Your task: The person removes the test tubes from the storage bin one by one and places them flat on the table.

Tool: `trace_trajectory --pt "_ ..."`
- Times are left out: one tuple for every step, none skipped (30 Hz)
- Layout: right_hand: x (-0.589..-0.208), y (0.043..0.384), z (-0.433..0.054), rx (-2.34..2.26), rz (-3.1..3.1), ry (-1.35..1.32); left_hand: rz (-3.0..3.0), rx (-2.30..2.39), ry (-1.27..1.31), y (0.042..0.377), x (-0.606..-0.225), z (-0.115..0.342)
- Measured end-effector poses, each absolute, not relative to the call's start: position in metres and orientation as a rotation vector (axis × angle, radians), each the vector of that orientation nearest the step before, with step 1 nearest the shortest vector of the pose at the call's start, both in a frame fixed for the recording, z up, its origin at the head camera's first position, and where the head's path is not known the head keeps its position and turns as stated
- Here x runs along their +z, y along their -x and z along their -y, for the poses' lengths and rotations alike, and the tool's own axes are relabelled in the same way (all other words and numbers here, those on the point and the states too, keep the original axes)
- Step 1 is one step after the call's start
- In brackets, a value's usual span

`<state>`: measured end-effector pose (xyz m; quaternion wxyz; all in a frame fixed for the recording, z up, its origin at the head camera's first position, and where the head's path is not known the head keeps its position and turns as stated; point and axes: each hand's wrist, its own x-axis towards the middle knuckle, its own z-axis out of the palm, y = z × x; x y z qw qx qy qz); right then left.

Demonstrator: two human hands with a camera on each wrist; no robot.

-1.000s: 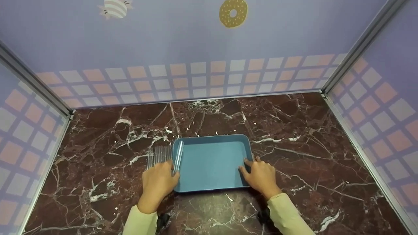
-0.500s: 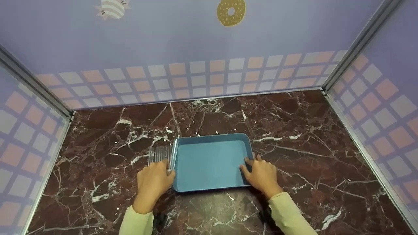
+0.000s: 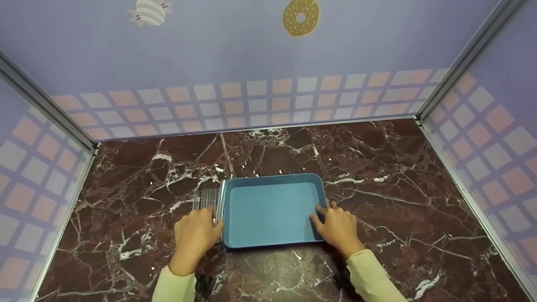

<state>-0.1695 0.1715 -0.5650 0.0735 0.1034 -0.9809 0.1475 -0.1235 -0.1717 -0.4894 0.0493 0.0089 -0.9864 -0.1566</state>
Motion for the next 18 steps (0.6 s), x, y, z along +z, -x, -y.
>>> trace_trajectory --pt "-0.5654 0.1695 -0.1718 0.444 2.945 -0.31 3.008 -0.477 -0.029 0.1238 -0.4894 0.1721" --pt "-0.5656 0.1695 -0.1718 0.445 2.945 -0.309 3.01 -0.481 -0.031 0.1241 -0.4894 0.1725" --pt "-0.5658 0.1697 -0.1719 0.444 2.944 -0.307 3.01 -0.483 -0.033 0.1244 -0.4893 0.1729" --pt "-0.5663 0.1697 -0.1719 0.444 2.945 -0.307 3.007 -0.486 -0.035 0.1244 -0.4895 0.1732" --pt "-0.5666 0.1699 -0.1718 0.443 2.944 -0.308 3.001 -0.487 -0.036 0.1244 -0.4896 0.1736" --pt "-0.5668 0.1701 -0.1716 0.442 2.941 -0.31 2.996 -0.488 -0.035 0.1244 -0.4898 0.1739" --pt "-0.5669 0.1703 -0.1714 0.441 2.94 -0.31 2.99 -0.488 -0.031 0.1244 -0.4899 0.1743" --pt "-0.5668 0.1704 -0.1711 0.441 2.938 -0.31 2.985 -0.489 -0.026 0.1243 -0.4899 0.1746" --pt "-0.5671 0.1707 -0.1708 0.441 2.936 -0.31 2.982 -0.49 -0.023 0.1242 -0.4899 0.175" --pt "-0.5672 0.1709 -0.1704 0.443 2.934 -0.313 2.979 -0.49 -0.023 0.1239 -0.4899 0.1756" --pt "-0.5668 0.171 -0.17 0.444 2.933 -0.317 2.978 -0.491 -0.023 0.1236 -0.4899 0.1764" --pt "-0.5666 0.171 -0.1697 0.445 2.931 -0.322 2.981 -0.495 -0.027 0.1234 -0.4898 0.177" --pt "-0.5663 0.1708 -0.1694 0.448 2.932 -0.325 2.986 -0.499 -0.034 0.1231 -0.4897 0.1776" --pt "-0.5662 0.1707 -0.1695 0.449 2.931 -0.329 2.99 -0.502 -0.041 0.1229 -0.4895 0.1782" --pt "-0.5662 0.1706 -0.1697 0.446 2.933 -0.33 2.996 -0.504 -0.047 0.1229 -0.4895 0.1787" --pt "-0.5658 0.1701 -0.1701 0.445 2.934 -0.331 3.001 -0.507 -0.052 0.1229 -0.4896 0.179" --pt "-0.5656 0.1697 -0.1707 0.441 2.939 -0.327 3.008 -0.509 -0.055 0.1229 -0.4899 0.1792" --pt "-0.5658 0.1693 -0.1716 0.437 2.941 -0.321 3.013 -0.514 -0.057 0.123 -0.4902 0.1793"
